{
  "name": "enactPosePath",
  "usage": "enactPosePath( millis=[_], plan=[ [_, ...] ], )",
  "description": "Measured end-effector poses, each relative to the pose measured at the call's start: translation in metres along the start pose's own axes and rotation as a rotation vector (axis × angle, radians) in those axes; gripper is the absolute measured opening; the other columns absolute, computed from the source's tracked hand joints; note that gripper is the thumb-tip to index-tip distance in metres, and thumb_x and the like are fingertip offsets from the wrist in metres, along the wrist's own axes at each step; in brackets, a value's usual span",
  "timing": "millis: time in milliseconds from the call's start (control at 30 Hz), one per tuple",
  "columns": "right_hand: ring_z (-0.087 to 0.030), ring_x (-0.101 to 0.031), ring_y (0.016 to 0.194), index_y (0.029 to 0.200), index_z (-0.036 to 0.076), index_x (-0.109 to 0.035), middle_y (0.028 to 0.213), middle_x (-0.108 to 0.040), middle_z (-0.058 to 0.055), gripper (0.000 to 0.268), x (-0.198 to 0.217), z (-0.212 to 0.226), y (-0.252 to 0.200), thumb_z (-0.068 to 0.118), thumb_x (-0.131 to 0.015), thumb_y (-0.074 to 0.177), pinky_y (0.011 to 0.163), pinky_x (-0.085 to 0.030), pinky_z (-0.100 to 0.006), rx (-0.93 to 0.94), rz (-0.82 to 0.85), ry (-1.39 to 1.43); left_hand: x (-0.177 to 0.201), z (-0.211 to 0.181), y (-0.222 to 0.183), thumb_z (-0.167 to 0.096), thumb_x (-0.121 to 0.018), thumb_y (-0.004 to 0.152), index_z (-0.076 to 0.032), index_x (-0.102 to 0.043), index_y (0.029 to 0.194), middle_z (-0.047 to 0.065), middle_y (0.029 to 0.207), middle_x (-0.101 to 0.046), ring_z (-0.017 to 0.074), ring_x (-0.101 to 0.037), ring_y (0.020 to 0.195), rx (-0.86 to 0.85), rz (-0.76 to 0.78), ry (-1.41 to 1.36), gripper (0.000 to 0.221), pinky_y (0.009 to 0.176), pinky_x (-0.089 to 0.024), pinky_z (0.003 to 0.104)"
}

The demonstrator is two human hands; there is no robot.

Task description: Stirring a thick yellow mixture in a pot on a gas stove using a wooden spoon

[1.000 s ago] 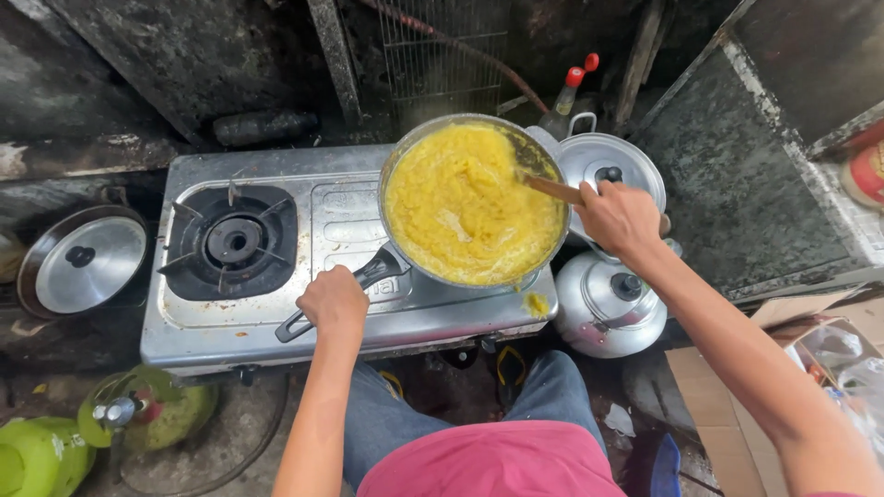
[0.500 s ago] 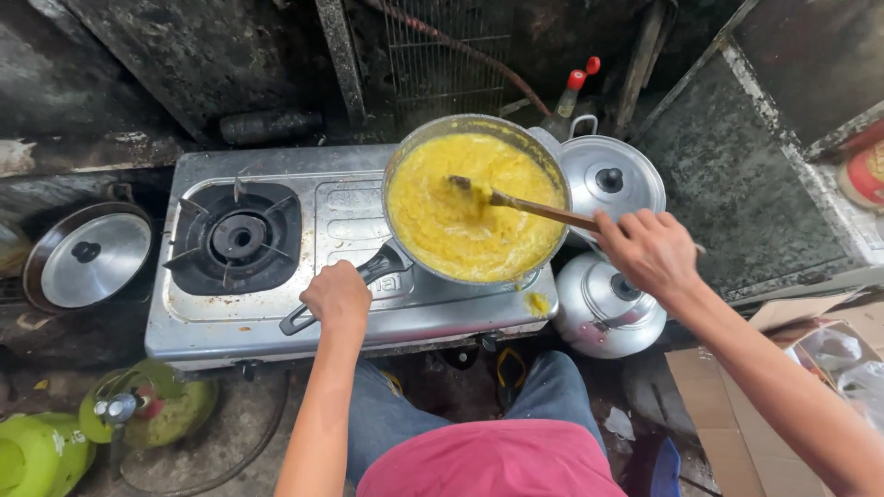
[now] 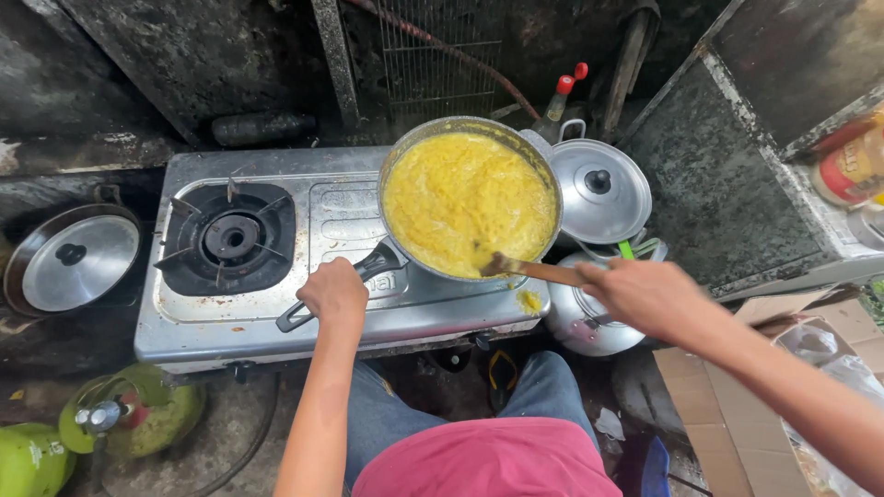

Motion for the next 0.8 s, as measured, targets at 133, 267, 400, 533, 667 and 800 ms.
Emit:
enactPosePath(
  millis=[133,267,400,533,667,800],
  plan=[
    [-0.038,-0.076,0.087,0.136,0.032,-0.058,0.09,-0.071,-0.012,0.037,-0.089,0.03,0.071,0.045,-0.041,0.105,0.076,-0.061,-0.053,-0.004,-0.002,0.215,0.001,-0.001,-0.001,-0.002,-0.067,0.089,0.0,-0.079,0.091,0.02,0.08,-0.076,0.0394,-0.077,0.086,-0.005,-0.006,-0.001,0.013,0.069,-0.058,0.05],
    [-0.043,-0.072,0.105,0.142,0.021,-0.056,0.107,-0.074,-0.021,0.044,-0.087,0.062,0.094,0.042,-0.046,0.105,0.089,-0.058,-0.056,0.002,0.009,0.658,0.001,-0.001,0.0,-0.002,-0.067,0.089,0.0,-0.079,0.091,0.02,0.08,-0.076,0.0393,-0.077,0.086,-0.008,-0.002,0.013,0.013,0.069,-0.059,0.05],
    [-0.036,-0.073,0.077,0.147,0.019,-0.056,0.074,-0.071,-0.015,0.051,-0.099,0.052,0.112,0.041,-0.056,0.1,0.069,-0.058,-0.049,-0.057,-0.013,1.004,0.009,-0.003,-0.006,-0.003,-0.067,0.09,0.0,-0.08,0.093,0.021,0.08,-0.076,0.0396,-0.077,0.086,-0.012,0.003,0.015,0.014,0.07,-0.058,0.049],
    [-0.018,-0.056,0.044,0.139,0.018,-0.063,0.057,-0.06,-0.009,0.043,-0.093,0.066,0.092,0.033,-0.061,0.098,0.038,-0.046,-0.03,-0.108,0.017,1.303,0.006,-0.001,-0.007,-0.004,-0.066,0.091,0.0,-0.08,0.093,0.021,0.081,-0.076,0.039,-0.078,0.086,-0.01,0.002,0.029,0.015,0.07,-0.059,0.049],
    [-0.011,-0.038,0.039,0.141,0.009,-0.059,0.056,-0.044,-0.005,0.042,-0.094,0.07,0.082,0.024,-0.059,0.102,0.032,-0.032,-0.023,-0.134,0.022,1.667,0.002,-0.001,-0.005,-0.004,-0.065,0.091,0.0,-0.08,0.093,0.02,0.081,-0.076,0.0383,-0.078,0.086,-0.006,-0.002,0.032,0.015,0.069,-0.059,0.049],
    [-0.01,-0.035,0.045,0.142,0.01,-0.057,0.064,-0.043,-0.007,0.041,-0.092,0.062,0.07,0.025,-0.055,0.104,0.034,-0.031,-0.021,-0.226,0.064,1.811,0.003,0.0,-0.005,-0.004,-0.065,0.091,0.0,-0.079,0.093,0.021,0.082,-0.076,0.0389,-0.078,0.087,0.0,-0.011,0.012,0.016,0.067,-0.06,0.05]
  ],
)
Point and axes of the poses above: each hand's wrist, its own y-axis towards the middle knuckle, its own x-axis out of the back of the hand, z = x × y, the point moved 9 cm from there along y, towards the middle knuckle
